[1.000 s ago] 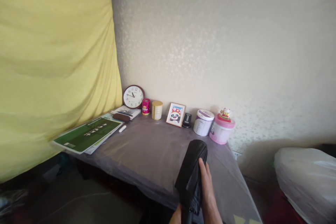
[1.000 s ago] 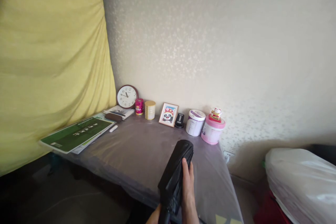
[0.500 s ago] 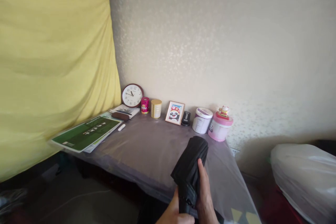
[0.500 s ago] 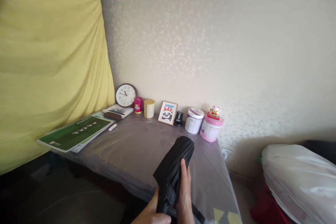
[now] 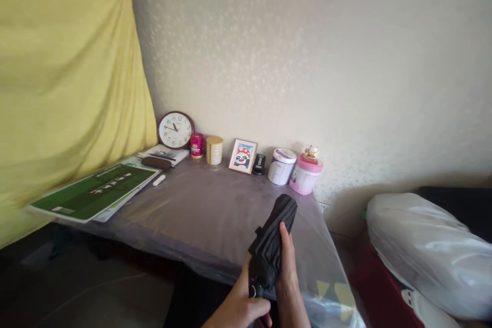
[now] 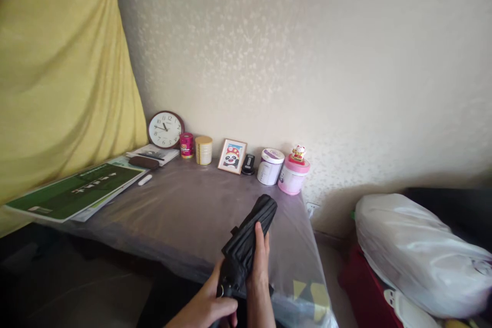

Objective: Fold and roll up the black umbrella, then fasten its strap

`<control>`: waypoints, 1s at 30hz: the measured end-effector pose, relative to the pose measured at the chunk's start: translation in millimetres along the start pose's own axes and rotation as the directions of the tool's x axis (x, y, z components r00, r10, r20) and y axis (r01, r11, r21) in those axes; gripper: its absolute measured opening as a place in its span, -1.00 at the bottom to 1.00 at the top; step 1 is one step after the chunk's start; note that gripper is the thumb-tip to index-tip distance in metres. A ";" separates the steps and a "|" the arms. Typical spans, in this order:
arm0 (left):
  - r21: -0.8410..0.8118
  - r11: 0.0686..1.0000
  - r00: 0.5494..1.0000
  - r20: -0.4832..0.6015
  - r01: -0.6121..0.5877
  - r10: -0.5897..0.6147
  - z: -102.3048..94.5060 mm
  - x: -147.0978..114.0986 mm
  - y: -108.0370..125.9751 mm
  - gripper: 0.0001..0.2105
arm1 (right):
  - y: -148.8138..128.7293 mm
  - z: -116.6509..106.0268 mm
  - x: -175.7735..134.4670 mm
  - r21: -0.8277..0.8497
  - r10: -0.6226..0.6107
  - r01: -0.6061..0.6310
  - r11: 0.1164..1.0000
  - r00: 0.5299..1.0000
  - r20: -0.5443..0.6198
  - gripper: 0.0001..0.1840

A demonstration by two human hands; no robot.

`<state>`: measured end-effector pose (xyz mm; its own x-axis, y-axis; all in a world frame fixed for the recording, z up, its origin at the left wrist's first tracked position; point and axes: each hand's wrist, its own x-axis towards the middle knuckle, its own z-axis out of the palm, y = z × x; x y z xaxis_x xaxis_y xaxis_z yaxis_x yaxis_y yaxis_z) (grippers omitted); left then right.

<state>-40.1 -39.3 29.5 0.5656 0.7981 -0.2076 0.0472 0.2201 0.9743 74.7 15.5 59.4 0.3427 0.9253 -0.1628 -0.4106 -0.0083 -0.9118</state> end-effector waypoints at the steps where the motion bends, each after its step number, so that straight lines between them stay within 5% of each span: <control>1: -0.065 0.998 0.999 0.042 0.023 -0.021 0.9 -0.4 1.5 -0.20 | -0.8 -0.6 -0.6 0.014 0.004 -0.004 1.000 1.000 0.020 -0.29; 3: -0.038 0.999 1.000 -0.019 -0.013 0.012 4.0 0.0 -0.5 -0.19 | -0.5 -1.7 -0.9 -0.007 -0.032 0.032 0.999 0.999 0.026 -0.30; 6: 0.252 0.961 0.957 -0.232 -0.115 0.175 8.9 3.1 -10.8 -0.14 | 2.5 -2.9 0.0 -0.104 -0.117 0.117 0.988 0.993 0.006 -0.30; 9: 0.485 0.874 0.921 -0.328 -0.029 0.213 9.0 3.9 -14.7 -0.12 | 4.0 -3.0 0.6 -0.178 -0.172 0.159 0.971 0.983 -0.062 -0.32; 12: 0.371 0.926 0.961 -0.228 -0.063 0.157 4.5 -0.3 -4.0 -0.14 | 2.3 -2.7 0.0 -0.118 -0.090 0.083 0.990 0.994 -0.056 -0.39; 15: 0.012 1.000 1.000 0.016 0.004 -0.004 1.7 -4.2 8.1 -0.18 | 0.7 -2.5 -1.0 -0.038 0.006 -0.006 0.999 1.000 0.008 -0.44; 17: -0.041 0.999 0.999 0.036 0.020 -0.018 2.8 -3.5 8.4 -0.18 | 1.7 -3.0 -0.8 -0.052 -0.018 0.019 0.998 1.000 0.022 -0.44; 20: 0.267 0.960 0.976 -0.167 -0.089 0.137 6.6 1.6 -1.9 -0.12 | 5.8 -5.0 1.0 -0.158 -0.110 0.107 0.982 0.994 -0.012 -0.40; 24: 0.608 0.792 0.941 -0.300 0.063 0.155 7.4 3.4 -8.7 -0.12 | 8.8 -6.2 2.7 -0.249 -0.136 0.114 0.962 0.988 -0.074 -0.35; 26: 0.520 0.854 0.954 -0.267 0.026 0.134 5.1 -0.4 -2.6 -0.14 | 7.4 -5.0 2.3 -0.228 -0.091 0.070 0.971 0.993 -0.082 -0.36; 30: -0.011 1.000 0.999 -0.036 -0.016 0.016 1.2 -7.2 10.6 -0.22 | 3.0 -1.8 0.2 -0.124 0.044 -0.049 0.991 0.998 -0.044 -0.39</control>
<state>-42.7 -43.4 41.4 0.5365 0.8210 -0.1953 0.0293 0.2132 0.9766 75.0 15.0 56.0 0.3609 0.9066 -0.2186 -0.3187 -0.1004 -0.9425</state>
